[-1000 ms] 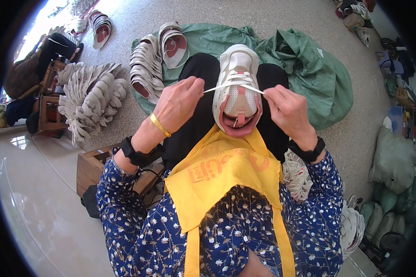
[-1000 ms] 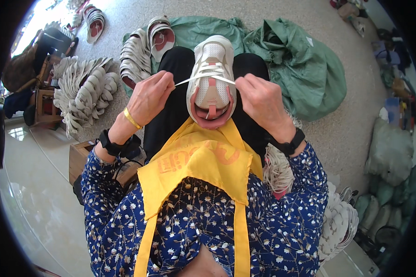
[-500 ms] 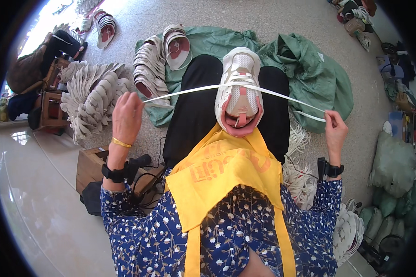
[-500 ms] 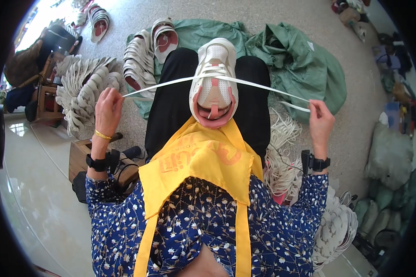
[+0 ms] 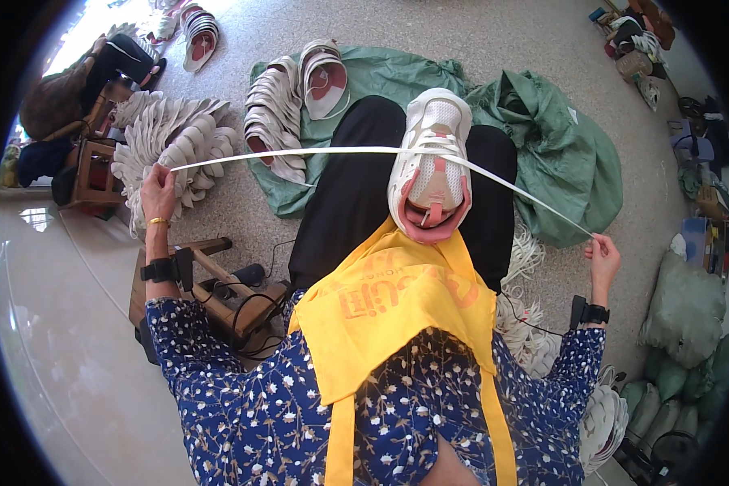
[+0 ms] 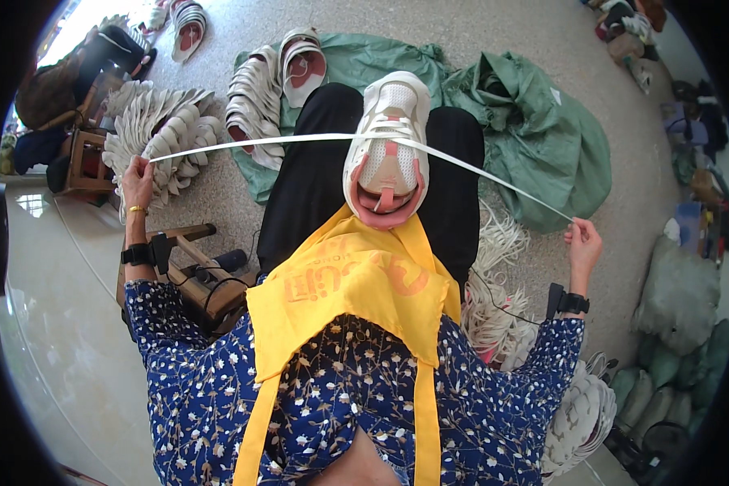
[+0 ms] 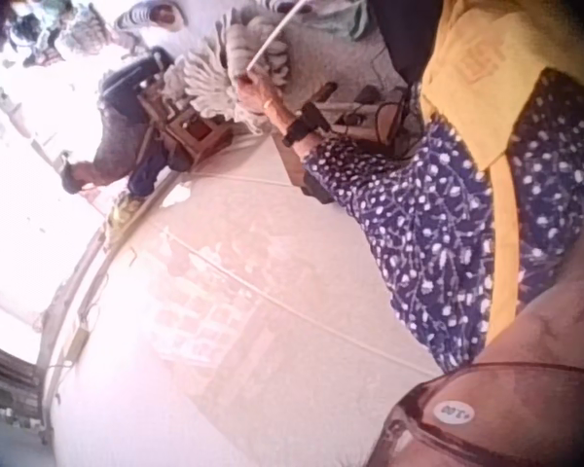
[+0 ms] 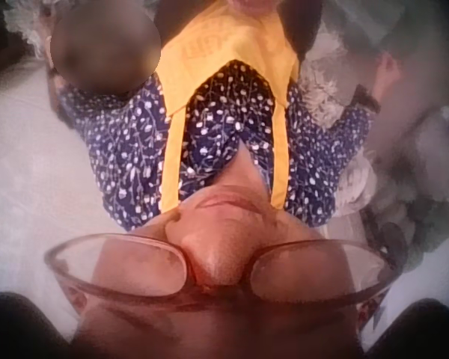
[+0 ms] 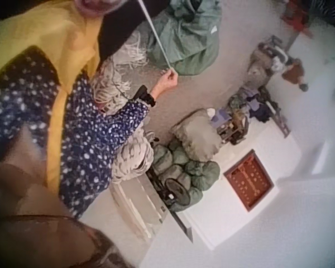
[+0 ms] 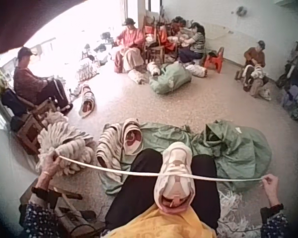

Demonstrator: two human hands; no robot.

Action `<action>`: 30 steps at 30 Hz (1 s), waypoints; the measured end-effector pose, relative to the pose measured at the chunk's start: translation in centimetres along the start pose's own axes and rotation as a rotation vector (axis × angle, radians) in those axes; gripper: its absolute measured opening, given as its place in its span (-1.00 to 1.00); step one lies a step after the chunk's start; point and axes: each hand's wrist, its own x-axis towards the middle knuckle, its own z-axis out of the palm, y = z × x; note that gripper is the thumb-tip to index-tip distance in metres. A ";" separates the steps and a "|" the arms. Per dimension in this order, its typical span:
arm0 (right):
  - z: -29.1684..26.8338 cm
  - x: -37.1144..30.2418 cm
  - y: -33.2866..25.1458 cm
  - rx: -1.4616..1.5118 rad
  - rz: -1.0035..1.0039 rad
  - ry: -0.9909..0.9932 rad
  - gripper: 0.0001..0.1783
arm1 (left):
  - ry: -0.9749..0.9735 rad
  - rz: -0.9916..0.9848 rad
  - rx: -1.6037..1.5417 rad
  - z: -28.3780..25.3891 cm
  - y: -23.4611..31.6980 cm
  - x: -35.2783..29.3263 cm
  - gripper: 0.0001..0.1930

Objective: The person threads a white shoelace through the eyelets of a white sneaker held in their lap. They pull the laces tight and tie a knot at the top, completing the lacing process.

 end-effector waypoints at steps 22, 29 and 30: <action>4.6 7.1 -9.1 0.078 0.166 -0.491 -0.84 | 0.127 0.161 -0.003 -0.2 10.1 10.1 -0.82; 2.1 7.8 -13.7 0.852 -0.006 -0.003 -0.78 | 0.021 0.130 -0.103 -2.1 10.4 10.4 -0.79; 3.3 5.7 -14.3 0.807 0.033 -0.055 -0.75 | -0.178 0.272 -0.202 1.0 11.0 7.7 -0.77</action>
